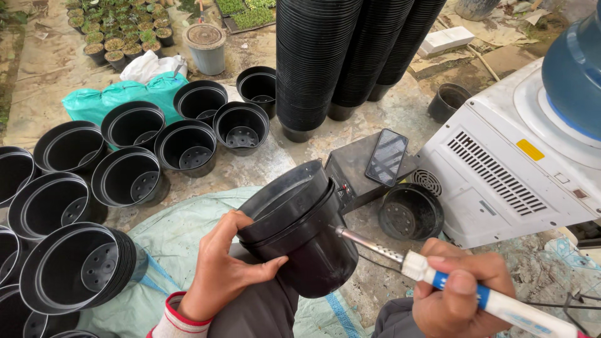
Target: The person uses a soldering iron to melt holes into the sides and bottoms of black plastic nursery pots. They handle each pot one at a time, rotate it to create multiple holes, and place finished pots aside.
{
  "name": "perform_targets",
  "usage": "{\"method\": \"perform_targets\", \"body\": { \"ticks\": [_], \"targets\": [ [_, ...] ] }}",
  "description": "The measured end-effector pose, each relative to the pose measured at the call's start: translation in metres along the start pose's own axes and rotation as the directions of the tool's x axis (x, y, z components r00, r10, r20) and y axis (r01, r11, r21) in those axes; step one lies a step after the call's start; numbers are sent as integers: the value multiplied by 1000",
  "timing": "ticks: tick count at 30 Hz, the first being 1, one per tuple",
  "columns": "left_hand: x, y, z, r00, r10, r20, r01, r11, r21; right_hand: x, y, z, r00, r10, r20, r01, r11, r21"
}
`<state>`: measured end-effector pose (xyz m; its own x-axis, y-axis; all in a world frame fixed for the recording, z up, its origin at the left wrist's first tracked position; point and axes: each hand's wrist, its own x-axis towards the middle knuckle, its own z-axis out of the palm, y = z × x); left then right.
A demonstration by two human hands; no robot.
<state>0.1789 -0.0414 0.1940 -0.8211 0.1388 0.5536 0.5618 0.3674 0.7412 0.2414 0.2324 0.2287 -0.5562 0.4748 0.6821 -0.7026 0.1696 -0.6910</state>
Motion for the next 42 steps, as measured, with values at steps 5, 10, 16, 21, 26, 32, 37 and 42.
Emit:
{"method": "perform_targets", "body": {
  "ticks": [5, 10, 16, 21, 26, 32, 37, 42],
  "targets": [
    [0, 1, -2, 1000, 5, -7, -5, 1000, 6, -4, -1, 6, 994, -10, 108, 11, 1000, -10],
    [0, 0, -4, 1000, -6, 2, 6, 1000, -5, -5, -3, 13, 995, -7, 100, 14, 997, -69],
    [-1, 1, -4, 999, 37, 10, -37, 999, -12, -4, 1, 15, 992, -46, 116, 52, 997, -51],
    [-1, 1, -5, 999, 43, 7, -43, 999, -11, -6, 1, 16, 994, -41, 103, 46, 998, -39],
    [-1, 1, -6, 999, 50, 10, -50, 999, -15, -6, 1, 17, 993, -52, 108, 56, 998, -36],
    [0, 0, -5, 998, 55, 15, -55, 998, -7, -7, 3, 16, 994, -37, 100, 40, 999, -29],
    [1, -1, -5, 997, 75, 22, -74, 997, -21, -4, 4, 13, 994, 26, 107, -19, 998, -60],
    [2, -1, -8, 995, 96, 40, -95, 995, -31, 0, 1, 12, 988, 48, 144, -34, 994, -101]
  ]
}}
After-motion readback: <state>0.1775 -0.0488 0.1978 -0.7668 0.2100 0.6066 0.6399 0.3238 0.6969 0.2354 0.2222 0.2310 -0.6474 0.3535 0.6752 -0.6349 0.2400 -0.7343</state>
